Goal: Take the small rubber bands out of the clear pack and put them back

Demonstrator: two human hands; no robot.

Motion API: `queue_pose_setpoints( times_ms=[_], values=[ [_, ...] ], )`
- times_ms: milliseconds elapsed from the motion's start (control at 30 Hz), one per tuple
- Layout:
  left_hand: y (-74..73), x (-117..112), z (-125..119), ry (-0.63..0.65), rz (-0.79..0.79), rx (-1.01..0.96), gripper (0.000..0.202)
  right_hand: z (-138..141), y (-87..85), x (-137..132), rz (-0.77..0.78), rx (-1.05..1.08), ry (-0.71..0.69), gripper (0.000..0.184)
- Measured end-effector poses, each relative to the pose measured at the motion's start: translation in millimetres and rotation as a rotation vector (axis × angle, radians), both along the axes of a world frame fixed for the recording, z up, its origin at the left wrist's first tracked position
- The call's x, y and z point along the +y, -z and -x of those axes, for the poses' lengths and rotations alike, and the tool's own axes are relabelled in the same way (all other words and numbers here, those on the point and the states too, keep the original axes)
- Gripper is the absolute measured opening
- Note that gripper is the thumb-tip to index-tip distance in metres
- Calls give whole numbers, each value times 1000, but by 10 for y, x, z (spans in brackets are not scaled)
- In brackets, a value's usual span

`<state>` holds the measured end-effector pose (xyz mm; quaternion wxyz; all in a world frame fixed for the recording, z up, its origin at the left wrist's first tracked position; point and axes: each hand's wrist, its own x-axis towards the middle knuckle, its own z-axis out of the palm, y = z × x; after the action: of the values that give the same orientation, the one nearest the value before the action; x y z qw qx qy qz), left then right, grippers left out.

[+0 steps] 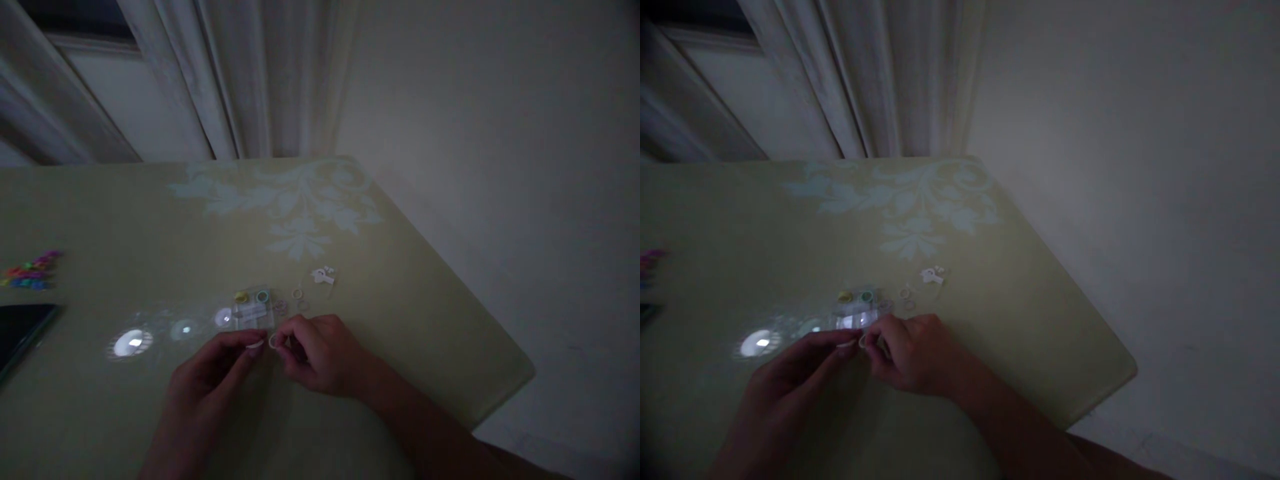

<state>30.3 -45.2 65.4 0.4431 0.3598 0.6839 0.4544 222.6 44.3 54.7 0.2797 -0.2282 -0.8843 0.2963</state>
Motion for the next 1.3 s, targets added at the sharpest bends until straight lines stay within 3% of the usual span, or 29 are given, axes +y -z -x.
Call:
queue_pose_setpoints(
  times_ms=[167,400,800,933,1067,1167,1300],
  values=[
    [-4,-24,-1,55,30,-75,32,37,2,-60,-139,68,25,8],
    [-64,5,-71,176,-4,-168,29,65,32,-89,-213,82,31,9],
    [117,-25,-8,68,-55,-222,23,22,-7,-74,-232,36,9,14],
    [108,-16,52,-48,-54,-199,28,-14,-78,-62,-200,6,-7,16],
    [69,27,109,-164,-104,-208,35,-62,-160,-82,-211,-226,-129,18],
    [50,49,115,-168,-128,-211,34,-74,-207,-144,-228,-381,-270,18],
    [34,54,67,-143,-158,-201,32,-40,-310,-255,-191,-408,-392,9]
  ],
)
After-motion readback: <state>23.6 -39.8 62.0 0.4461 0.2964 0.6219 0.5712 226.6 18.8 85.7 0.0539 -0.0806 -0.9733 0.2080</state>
